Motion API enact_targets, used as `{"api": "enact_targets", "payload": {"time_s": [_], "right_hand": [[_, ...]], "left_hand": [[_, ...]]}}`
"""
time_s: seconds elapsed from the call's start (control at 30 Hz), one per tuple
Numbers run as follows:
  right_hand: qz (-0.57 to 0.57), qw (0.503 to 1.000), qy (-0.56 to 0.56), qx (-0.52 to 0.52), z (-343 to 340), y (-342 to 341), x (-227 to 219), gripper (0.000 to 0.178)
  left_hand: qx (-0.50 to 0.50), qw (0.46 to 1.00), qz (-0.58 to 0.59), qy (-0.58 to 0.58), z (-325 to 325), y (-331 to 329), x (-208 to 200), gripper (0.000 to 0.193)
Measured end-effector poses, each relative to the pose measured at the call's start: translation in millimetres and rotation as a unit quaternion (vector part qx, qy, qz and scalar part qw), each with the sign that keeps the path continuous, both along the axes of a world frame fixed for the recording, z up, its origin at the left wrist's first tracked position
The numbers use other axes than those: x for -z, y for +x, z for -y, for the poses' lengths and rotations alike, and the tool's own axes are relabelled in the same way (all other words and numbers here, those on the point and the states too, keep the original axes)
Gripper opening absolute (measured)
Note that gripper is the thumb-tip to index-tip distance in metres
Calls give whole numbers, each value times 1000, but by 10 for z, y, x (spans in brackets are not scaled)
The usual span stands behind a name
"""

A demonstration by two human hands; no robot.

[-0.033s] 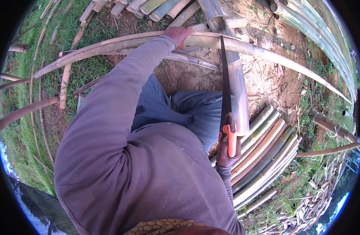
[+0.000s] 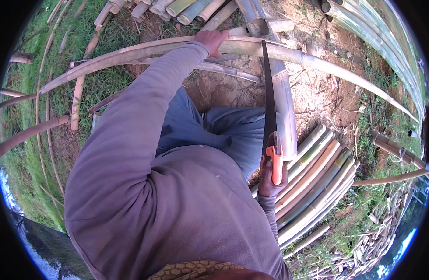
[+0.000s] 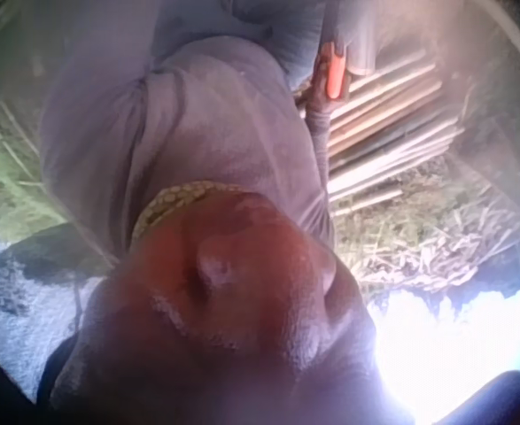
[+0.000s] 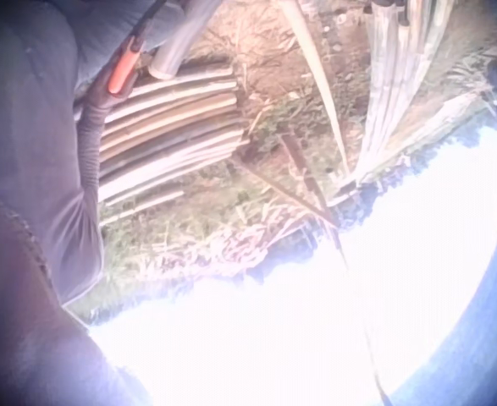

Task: The person sits on the ground and uses a hand saw to cut long bamboo poles into shorter sections. They repeatedly position each pole, saw through it, and set the cut pieces aside in a pile.

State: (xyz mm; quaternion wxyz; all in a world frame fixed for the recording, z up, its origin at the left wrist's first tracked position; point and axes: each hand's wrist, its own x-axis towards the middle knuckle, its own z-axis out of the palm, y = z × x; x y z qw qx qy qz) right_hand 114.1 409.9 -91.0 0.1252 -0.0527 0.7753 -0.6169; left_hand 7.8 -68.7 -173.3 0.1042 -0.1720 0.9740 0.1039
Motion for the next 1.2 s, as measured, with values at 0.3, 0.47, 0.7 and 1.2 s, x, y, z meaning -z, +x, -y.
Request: {"api": "enact_targets", "payload": {"time_s": [0.3,0.47,0.7,1.2], "right_hand": [[-59,996,68,-4,-6,-70,29,9],[8,999,-25,39,-273,-46,-306,33],[-123,982,-134,51,157,-420,147,43],[-143,989,-34,22,654,-828,112,55]], "left_hand": [[9,999,-32,-13,76,-18,138,63],[109,962,-222,-115,-10,391,306,54],[210,916,-339,-38,-489,570,148,52],[52,997,-43,43,-150,-475,158,60]]}}
